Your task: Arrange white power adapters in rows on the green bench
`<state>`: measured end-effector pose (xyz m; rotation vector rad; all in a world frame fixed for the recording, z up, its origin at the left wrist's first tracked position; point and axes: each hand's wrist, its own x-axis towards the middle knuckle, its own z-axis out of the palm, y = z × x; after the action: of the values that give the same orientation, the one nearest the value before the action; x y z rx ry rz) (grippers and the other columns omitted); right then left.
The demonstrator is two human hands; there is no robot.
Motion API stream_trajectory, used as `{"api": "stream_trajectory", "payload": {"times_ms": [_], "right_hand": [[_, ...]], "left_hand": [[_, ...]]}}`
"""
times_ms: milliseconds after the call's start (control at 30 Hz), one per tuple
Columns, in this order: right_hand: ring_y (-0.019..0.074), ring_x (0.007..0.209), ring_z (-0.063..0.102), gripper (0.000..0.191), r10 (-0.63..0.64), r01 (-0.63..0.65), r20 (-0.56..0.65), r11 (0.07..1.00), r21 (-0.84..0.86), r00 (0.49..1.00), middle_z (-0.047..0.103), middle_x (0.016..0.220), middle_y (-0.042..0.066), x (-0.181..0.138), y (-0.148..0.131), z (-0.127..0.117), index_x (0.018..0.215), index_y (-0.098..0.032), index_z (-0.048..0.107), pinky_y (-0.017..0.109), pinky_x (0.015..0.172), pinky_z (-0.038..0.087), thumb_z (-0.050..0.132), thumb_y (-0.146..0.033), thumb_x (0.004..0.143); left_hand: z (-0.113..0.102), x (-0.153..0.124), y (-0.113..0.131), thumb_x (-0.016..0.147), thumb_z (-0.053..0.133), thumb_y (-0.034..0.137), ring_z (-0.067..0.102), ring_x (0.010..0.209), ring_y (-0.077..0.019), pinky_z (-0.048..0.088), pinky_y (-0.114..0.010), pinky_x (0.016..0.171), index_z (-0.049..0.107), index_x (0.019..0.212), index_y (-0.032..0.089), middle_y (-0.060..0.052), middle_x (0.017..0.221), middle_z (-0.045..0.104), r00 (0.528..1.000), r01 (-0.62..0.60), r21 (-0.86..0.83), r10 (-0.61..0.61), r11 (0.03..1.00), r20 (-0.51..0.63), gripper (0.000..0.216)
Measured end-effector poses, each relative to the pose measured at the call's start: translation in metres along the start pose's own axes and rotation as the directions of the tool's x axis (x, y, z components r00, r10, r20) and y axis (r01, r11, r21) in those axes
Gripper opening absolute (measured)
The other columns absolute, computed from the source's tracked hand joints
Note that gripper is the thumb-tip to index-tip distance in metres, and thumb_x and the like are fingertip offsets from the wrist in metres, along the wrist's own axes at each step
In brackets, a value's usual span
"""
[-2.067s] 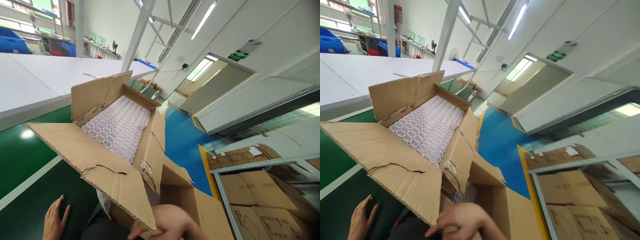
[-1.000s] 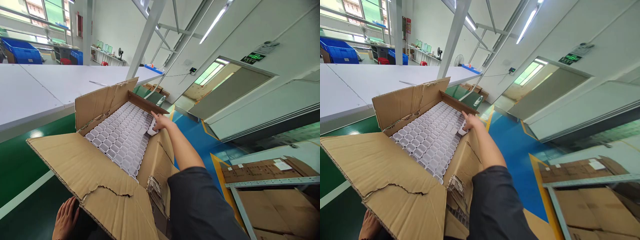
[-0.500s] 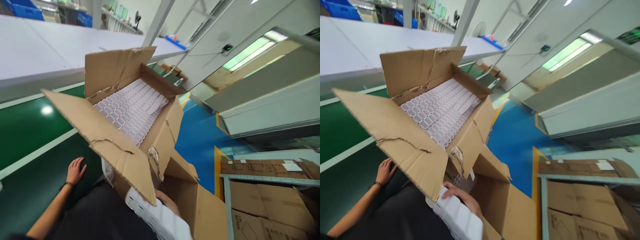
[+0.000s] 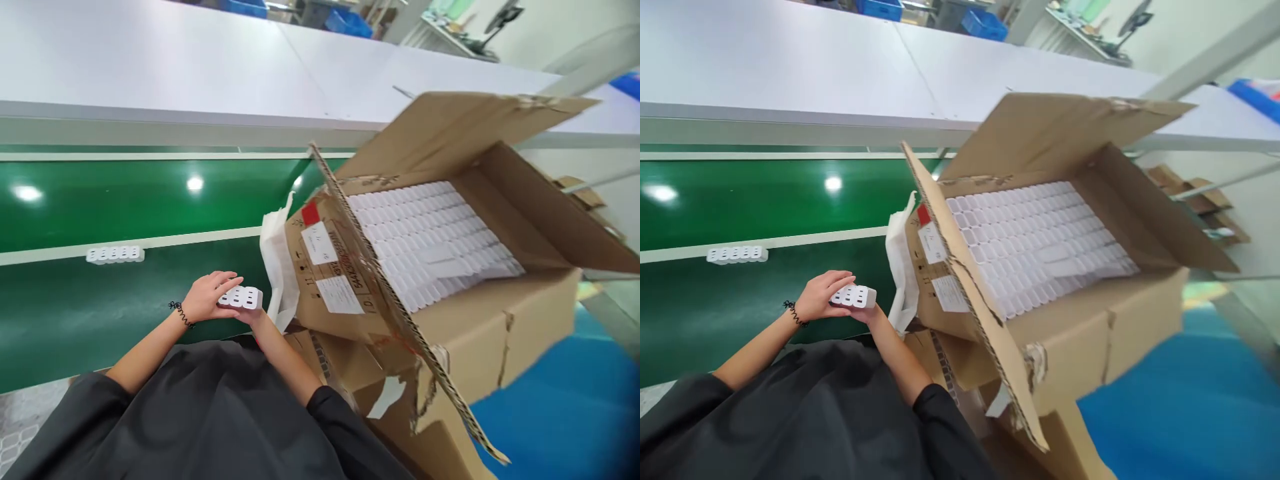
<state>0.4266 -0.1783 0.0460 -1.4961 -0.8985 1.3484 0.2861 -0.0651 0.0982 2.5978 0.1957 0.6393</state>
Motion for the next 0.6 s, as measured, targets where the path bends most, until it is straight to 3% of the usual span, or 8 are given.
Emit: {"api": "stream_trajectory", "payload": {"times_ms": [167,333,433,600], "right_hand": [[0.0245,0.103,0.067,0.039,0.098,-0.152,0.22,0.957,0.246,0.971,0.068,0.112,0.009,0.036,0.019,0.033,0.111,-0.021,0.062,0.046,0.088,0.056,0.044,-0.053,0.097],[0.0287,0.104,0.067,0.044,0.17,-0.324,0.412,0.883,0.34,0.895,0.071,0.112,0.01,0.066,0.029,0.041,0.107,-0.021,0.064,0.051,0.09,0.055,0.068,-0.053,0.077],[0.0272,0.099,0.067,0.049,0.202,-0.353,0.381,0.853,0.384,0.902,0.071,0.111,0.009,0.087,0.039,0.037,0.108,-0.02,0.064,0.048,0.086,0.057,0.079,-0.043,0.067],[0.0166,0.072,0.065,0.04,0.214,-0.252,0.134,0.843,0.475,0.968,0.071,0.09,0.002,0.111,0.058,0.014,0.099,-0.022,0.063,0.032,0.067,0.057,0.079,-0.038,0.066]], "left_hand": [[0.008,-0.049,-0.026,0.093,0.044,0.067,0.063,0.107,-0.0251,0.053,-0.035,0.087,0.055,0.139,0.022,-0.011,0.117,0.07,0.985,0.173,0.128,-0.169,0.977,-0.041,0.065],[0.014,-0.092,-0.049,0.095,0.04,0.065,0.064,0.089,-0.0208,0.053,-0.03,0.076,0.062,0.129,0.018,-0.011,0.107,0.073,0.947,0.32,0.212,-0.314,0.924,-0.061,0.062],[0.016,-0.107,-0.071,0.095,0.042,0.064,0.063,0.088,-0.0202,0.051,-0.029,0.074,0.061,0.129,0.019,-0.01,0.105,0.072,0.933,0.355,0.256,-0.357,0.899,-0.039,0.059],[0.013,-0.109,-0.131,0.093,0.046,0.065,0.06,0.087,-0.0215,0.046,-0.029,0.071,0.062,0.126,0.018,-0.011,0.097,0.071,0.929,0.333,0.328,-0.367,0.884,0.045,0.06]]}}
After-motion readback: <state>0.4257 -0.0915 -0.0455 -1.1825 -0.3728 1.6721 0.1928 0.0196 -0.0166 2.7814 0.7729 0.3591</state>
